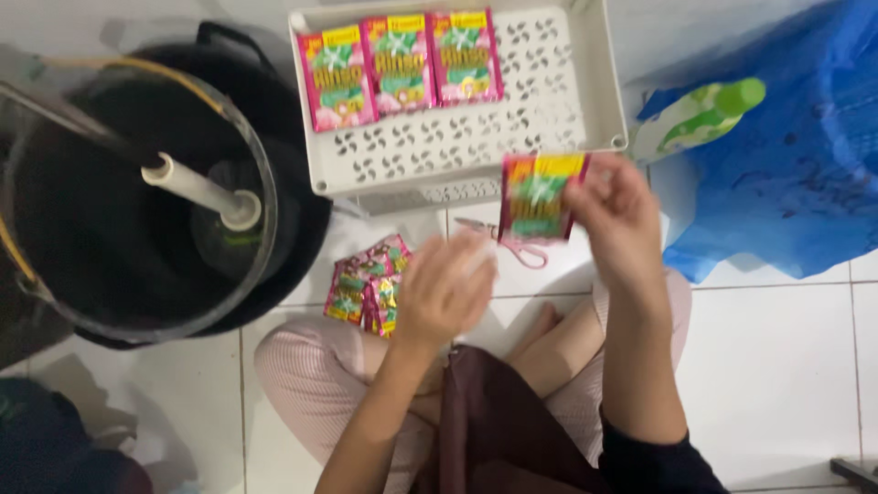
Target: The person sits on the floor and uses pink scissors to cut a long strip of connected Rinso detergent sachets into individual packets. After cutting, the person places the individual sachets into a white plastic basket.
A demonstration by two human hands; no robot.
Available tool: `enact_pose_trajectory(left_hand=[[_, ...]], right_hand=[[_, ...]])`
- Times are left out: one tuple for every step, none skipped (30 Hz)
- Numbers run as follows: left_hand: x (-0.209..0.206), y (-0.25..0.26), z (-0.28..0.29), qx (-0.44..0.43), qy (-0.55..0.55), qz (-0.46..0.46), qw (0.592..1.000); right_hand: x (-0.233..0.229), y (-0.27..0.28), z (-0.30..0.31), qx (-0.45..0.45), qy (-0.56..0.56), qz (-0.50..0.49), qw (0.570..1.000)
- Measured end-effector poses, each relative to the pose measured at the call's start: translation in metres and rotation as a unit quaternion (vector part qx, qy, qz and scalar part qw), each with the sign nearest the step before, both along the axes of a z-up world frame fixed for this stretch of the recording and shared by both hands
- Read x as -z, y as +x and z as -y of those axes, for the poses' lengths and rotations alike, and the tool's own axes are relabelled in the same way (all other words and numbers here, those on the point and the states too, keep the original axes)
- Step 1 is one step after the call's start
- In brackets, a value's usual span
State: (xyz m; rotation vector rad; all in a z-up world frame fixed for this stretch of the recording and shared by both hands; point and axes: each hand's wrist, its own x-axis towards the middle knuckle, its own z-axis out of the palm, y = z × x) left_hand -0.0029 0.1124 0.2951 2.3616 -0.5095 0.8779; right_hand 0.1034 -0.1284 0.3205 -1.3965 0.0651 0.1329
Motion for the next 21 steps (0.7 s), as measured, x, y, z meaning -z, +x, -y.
enact_pose_trajectory(left_hand=[[-0.009, 0.019, -0.001, -0.027, -0.021, -0.025, 0.999], [-0.016, 0.040, -0.001, -0.044, -0.033, -0.054, 0.997], [-0.022, 0.062, -0.001, -0.062, -0.044, -0.083, 0.994], [-0.027, 0.084, 0.001, -0.080, -0.056, -0.113, 0.989], [-0.029, 0.105, 0.004, -0.096, -0.034, -0.122, 0.987], [-0.030, 0.125, 0.008, -0.112, -0.012, -0.133, 0.985], [-0.030, 0.139, 0.011, -0.128, 0.010, -0.143, 0.981], [-0.029, 0.148, 0.012, -0.154, 0.036, -0.149, 0.976], [-0.028, 0.155, 0.013, -0.181, 0.062, -0.154, 0.969], [-0.027, 0.164, 0.013, -0.208, 0.087, -0.157, 0.962], [-0.026, 0.169, 0.012, -0.211, 0.079, -0.164, 0.960], [-0.025, 0.170, 0.010, -0.212, 0.071, -0.172, 0.959], [-0.024, 0.172, 0.008, -0.213, 0.063, -0.180, 0.958], [-0.022, 0.172, 0.006, -0.208, 0.058, -0.189, 0.958], [-0.021, 0.173, 0.003, -0.202, 0.053, -0.198, 0.958], [-0.020, 0.175, 0.001, -0.199, 0.048, -0.208, 0.957], [-0.019, 0.176, -0.001, -0.201, 0.066, -0.199, 0.957], [-0.018, 0.176, -0.003, -0.204, 0.085, -0.192, 0.956], [-0.018, 0.177, -0.005, -0.207, 0.103, -0.184, 0.955], [-0.017, 0.178, -0.006, -0.218, 0.119, -0.181, 0.952], [-0.017, 0.182, -0.007, -0.228, 0.135, -0.178, 0.948]], right_hand=[[-0.007, 0.022, 0.000, 0.005, -0.005, 0.027, 1.000], [-0.011, 0.047, -0.002, 0.009, -0.011, 0.053, 0.998], [-0.011, 0.074, -0.007, 0.017, -0.042, 0.063, 0.997], [-0.008, 0.102, -0.013, 0.023, -0.073, 0.071, 0.995], [-0.003, 0.126, -0.019, 0.030, -0.103, 0.080, 0.991], [0.005, 0.147, -0.025, 0.025, -0.124, 0.087, 0.988], [0.013, 0.165, -0.031, 0.021, -0.145, 0.094, 0.985], [0.021, 0.176, -0.037, 0.017, -0.164, 0.101, 0.981], [0.028, 0.182, -0.043, 0.014, -0.173, 0.102, 0.979], [0.031, 0.189, -0.048, 0.010, -0.182, 0.107, 0.977], [0.031, 0.195, -0.054, 0.007, -0.191, 0.111, 0.975], [0.027, 0.198, -0.057, 0.003, -0.199, 0.098, 0.975], [0.021, 0.198, -0.061, -0.001, -0.207, 0.086, 0.974], [0.015, 0.195, -0.065, -0.005, -0.215, 0.069, 0.974], [0.007, 0.194, -0.067, 0.007, -0.223, 0.077, 0.972], [-0.001, 0.193, -0.070, 0.016, -0.232, 0.086, 0.969], [-0.006, 0.193, -0.075, 0.025, -0.241, 0.095, 0.966], [-0.008, 0.196, -0.085, 0.023, -0.235, 0.091, 0.967], [-0.007, 0.199, -0.094, 0.022, -0.229, 0.087, 0.969], [-0.004, 0.199, -0.099, 0.022, -0.225, 0.080, 0.971], [0.001, 0.196, -0.102, 0.001, -0.248, 0.103, 0.963]])
